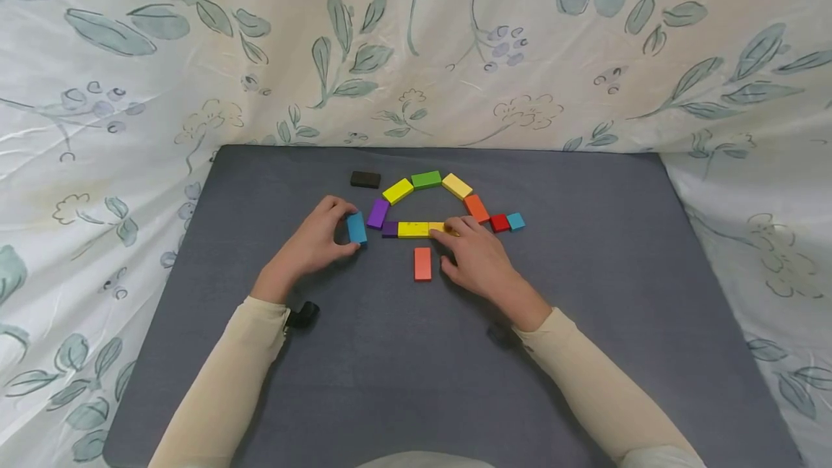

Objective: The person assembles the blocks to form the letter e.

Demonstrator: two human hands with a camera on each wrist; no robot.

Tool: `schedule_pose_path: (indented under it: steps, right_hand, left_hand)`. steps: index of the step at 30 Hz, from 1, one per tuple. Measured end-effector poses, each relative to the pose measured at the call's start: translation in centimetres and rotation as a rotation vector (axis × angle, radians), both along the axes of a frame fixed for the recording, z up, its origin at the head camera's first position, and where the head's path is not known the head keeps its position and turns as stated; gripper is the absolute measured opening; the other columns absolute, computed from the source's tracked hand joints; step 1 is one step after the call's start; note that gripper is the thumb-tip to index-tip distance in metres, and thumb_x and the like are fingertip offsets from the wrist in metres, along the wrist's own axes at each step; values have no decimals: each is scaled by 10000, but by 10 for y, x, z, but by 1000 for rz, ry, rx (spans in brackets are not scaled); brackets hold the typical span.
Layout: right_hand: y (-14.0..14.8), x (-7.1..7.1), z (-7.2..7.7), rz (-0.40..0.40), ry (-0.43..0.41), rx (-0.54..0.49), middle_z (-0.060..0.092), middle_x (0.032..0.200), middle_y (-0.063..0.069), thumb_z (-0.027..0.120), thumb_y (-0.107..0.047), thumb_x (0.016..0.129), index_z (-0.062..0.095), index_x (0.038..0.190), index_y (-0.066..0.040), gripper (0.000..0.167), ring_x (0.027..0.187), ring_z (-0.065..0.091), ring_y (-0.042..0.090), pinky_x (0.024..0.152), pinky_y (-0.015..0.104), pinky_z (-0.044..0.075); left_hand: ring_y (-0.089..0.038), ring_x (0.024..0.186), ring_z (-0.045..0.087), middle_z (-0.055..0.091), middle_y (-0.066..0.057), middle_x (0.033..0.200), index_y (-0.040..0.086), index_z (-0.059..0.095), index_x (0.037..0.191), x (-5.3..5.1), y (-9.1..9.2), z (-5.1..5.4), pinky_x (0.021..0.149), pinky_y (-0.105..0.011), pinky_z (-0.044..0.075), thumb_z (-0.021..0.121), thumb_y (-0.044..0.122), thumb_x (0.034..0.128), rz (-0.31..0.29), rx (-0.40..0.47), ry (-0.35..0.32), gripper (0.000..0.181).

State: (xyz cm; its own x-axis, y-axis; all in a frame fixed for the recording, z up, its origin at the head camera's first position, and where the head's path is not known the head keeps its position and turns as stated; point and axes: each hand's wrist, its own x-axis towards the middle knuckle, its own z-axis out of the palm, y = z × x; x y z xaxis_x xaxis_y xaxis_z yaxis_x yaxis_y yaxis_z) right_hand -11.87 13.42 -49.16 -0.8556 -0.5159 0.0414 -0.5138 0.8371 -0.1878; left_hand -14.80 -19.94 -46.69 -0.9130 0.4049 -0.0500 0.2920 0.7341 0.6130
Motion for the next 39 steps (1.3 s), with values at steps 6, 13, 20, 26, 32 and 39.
schedule_pose_path:
  steps: [6,13,20,26,32,39]
  right_hand:
    - [0,0,0,-1,-2,-3,590,1399,106,750,-242,979,676,1508,-172,539,1294,493,290,1039,441,540]
    - [-1,1,1,-5,1,-13,590,1394,108,753,-226,974,680,1502,-166,536,1281,496,291,1021,448,546]
    - [-2,1,1,-3,3,-12,590,1390,106,748,-223,974,679,1502,-164,536,1281,498,289,1026,443,540]
    - [-3,1,3,-7,11,-15,596,1383,108,750,-223,973,686,1494,-164,529,1278,500,292,1029,445,538]
    - [-2,3,3,1,20,-20,601,1375,105,746,-217,972,694,1484,-161,518,1270,505,287,1025,426,535]
    - [0,4,0,4,20,-16,600,1377,103,742,-217,973,692,1487,-163,519,1269,502,283,1026,420,533]
  left_hand:
    - [-339,1197,572,519,-178,1347,-27,601,1434,6,7,-6,1078,-501,500,887,159,919,-39,-22,-1,618]
    - [-314,1153,574,537,-167,1335,-29,606,1430,7,13,-12,1045,-474,517,894,198,917,-73,-64,11,631]
    - [-304,1166,581,545,-169,1371,-32,604,1445,9,21,-13,1044,-466,523,903,220,917,-78,-115,4,657]
    - [-313,1172,584,551,-183,1380,-39,605,1451,11,27,-13,1057,-478,518,900,223,921,-78,-151,12,661]
    - [-308,1185,586,552,-173,1388,-32,608,1462,13,30,-17,1077,-485,515,904,243,919,-63,-173,23,677]
    - [-306,1199,588,552,-169,1392,-26,610,1468,15,33,-18,1086,-479,514,910,262,916,-54,-181,20,691]
